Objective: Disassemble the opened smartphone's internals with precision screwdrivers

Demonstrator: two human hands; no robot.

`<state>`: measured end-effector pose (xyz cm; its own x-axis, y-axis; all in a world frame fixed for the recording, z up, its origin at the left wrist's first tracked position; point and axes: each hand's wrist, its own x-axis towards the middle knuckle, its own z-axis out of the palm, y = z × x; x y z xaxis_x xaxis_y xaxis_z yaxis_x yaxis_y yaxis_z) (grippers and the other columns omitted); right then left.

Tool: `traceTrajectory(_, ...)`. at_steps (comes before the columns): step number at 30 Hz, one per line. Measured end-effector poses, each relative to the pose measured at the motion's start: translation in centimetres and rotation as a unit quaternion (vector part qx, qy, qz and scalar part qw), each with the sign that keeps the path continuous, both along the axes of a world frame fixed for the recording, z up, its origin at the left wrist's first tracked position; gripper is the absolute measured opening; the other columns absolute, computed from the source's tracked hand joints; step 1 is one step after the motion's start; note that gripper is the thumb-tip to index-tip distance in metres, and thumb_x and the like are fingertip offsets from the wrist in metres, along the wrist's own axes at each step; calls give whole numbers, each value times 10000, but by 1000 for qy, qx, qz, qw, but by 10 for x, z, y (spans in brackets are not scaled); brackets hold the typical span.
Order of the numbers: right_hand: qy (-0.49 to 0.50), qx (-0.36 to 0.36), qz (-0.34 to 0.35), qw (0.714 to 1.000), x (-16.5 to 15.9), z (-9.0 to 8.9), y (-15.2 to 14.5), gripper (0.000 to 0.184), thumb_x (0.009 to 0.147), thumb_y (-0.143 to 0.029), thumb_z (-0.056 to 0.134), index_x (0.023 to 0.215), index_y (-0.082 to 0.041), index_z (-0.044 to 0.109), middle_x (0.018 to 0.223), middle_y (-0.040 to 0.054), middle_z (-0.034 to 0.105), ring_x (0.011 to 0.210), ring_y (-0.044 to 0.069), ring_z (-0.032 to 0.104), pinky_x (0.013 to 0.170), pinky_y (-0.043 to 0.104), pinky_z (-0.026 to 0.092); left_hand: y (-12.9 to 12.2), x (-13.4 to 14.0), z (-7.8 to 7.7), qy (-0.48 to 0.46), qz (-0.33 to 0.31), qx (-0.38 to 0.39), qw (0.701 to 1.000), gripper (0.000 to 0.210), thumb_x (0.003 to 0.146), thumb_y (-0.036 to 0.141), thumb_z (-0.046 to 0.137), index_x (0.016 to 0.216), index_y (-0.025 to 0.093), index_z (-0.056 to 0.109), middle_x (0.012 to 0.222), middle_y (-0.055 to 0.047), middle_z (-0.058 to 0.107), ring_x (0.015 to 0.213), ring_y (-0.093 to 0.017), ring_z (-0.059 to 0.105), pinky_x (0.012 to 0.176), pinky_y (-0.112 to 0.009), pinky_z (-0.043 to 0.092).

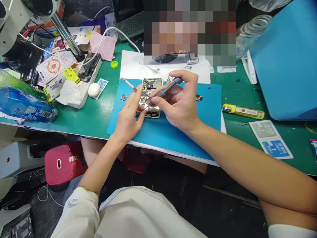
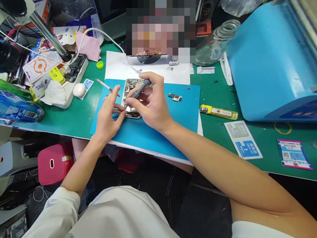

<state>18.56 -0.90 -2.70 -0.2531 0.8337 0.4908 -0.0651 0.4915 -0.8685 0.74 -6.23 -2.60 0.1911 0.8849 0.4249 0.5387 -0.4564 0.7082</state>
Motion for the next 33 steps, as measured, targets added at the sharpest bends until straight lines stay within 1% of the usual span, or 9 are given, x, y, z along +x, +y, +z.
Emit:
traceTrajectory(6,4,-5,-7,1000,-1,4,-2,508,952,-514,749,1304,-399,401,965,-25,728,817,206,770,668,380,679,0,1,2,27,11,9,1000,772,995,90,507,1674,277,190,1639,-153,426,934,-148,668,944,-329,608)
traceTrajectory(11,-7,-12,-8,1000,0,2,-2,527,954,-530,740,1326,-405,388,981,-20,725,849,216,767,682,388,663,1,1,0,36,6,19,999,767,1000,85,496,1674,288,190,1638,-154,432,892,-139,678,1026,-371,580)
traceTrajectory(14,-18,-23,-11,1000,2,2,-3,546,946,-548,741,1331,-401,383,1014,-2,731,858,229,769,700,407,666,0,0,0,36,-1,17,999,747,1008,89,483,1670,295,207,1643,-146,421,865,-126,671,984,-350,595)
traceTrajectory(17,-25,-31,-12,999,3,4,-3,568,933,-549,756,1335,-403,381,1037,7,733,856,236,770,689,414,672,0,-1,0,39,-2,14,999,751,1017,107,478,1678,308,183,1652,-144,404,852,-127,668,949,-347,605)
traceTrajectory(20,-29,-39,-3,999,4,6,-5,570,941,-526,750,1357,-410,377,1068,14,731,875,241,775,679,418,680,0,-1,0,47,-1,15,999,762,1016,104,464,1685,304,157,1659,-153,392,889,-143,672,972,-358,594)
traceTrajectory(23,-32,-43,2,999,4,8,-6,565,952,-498,732,1383,-416,376,1104,29,729,934,257,774,664,421,680,0,-1,0,47,-2,22,999,773,1007,89,463,1686,288,152,1649,-162,399,915,-149,669,949,-343,588)
traceTrajectory(26,-29,-38,-3,999,4,7,-7,546,965,-473,710,1399,-425,382,1122,32,730,963,264,770,660,424,679,0,-1,0,38,-2,20,999,761,1000,81,476,1674,287,187,1634,-159,417,915,-146,662,912,-326,589)
traceTrajectory(29,-27,-28,-6,999,3,6,-6,540,971,-453,705,1409,-431,389,1106,27,732,943,259,768,665,421,678,-1,0,1,32,4,22,999,742,1002,84,478,1662,296,215,1624,-149,435,937,-155,665,915,-332,590)
traceTrajectory(33,-22,-16,-8,1000,4,4,-5,532,973,-436,704,1410,-445,401,1086,15,729,920,250,768,680,424,679,-1,0,1,36,4,20,999,731,1008,108,490,1661,290,216,1617,-150,443,900,-151,660,910,-338,598)
